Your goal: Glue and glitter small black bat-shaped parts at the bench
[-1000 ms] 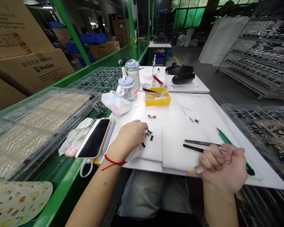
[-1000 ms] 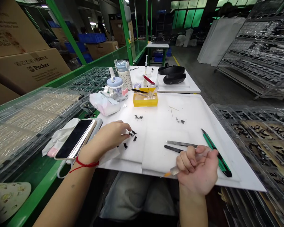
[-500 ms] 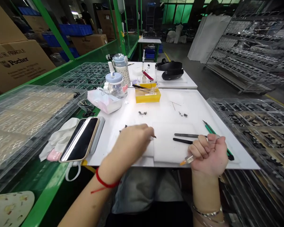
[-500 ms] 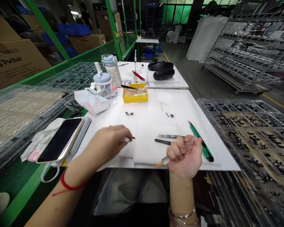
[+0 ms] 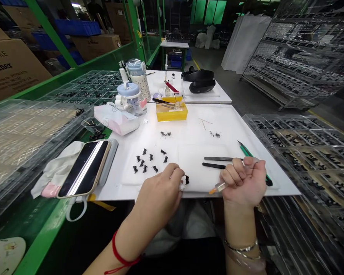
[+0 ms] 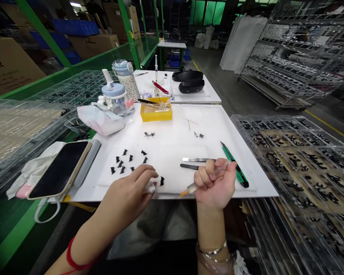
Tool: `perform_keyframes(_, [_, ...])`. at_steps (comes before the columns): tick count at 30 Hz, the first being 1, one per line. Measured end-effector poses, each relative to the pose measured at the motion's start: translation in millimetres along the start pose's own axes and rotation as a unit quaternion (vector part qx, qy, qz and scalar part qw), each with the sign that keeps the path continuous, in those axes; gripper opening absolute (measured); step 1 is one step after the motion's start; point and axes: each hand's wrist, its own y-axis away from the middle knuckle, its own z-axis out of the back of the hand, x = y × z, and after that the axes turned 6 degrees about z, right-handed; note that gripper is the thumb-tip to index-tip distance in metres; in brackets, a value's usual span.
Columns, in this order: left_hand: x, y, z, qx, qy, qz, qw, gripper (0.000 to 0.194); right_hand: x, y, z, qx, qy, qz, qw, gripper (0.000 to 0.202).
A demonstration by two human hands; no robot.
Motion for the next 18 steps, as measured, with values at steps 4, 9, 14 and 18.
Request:
perform_keyframes(4, [-4,3,-4.6,0.011,0.061,0.03,0.998,0.033,1,1,-7,-0.029,0.014,0.033,0.999,0.042])
perform_keyframes(9, [-3,-3,-9.7,0.037,0.098,0.05,0.993,0.028,-7,4,-28,-0.073,0.033,0.099,0.992,0.046])
perform_keyframes(14, [1,-5,-10.6,0.05,0.161,0.072,0.983,0.026,-23,4,-42,-0.111,0.056,0.119,0.985,0.047])
perform_keyframes(18, [2,-6,-13.9,0.059,0.243,0.1,0.963,0.025,-28,2,-42,-0.127,0.071,0.111,0.983,0.048])
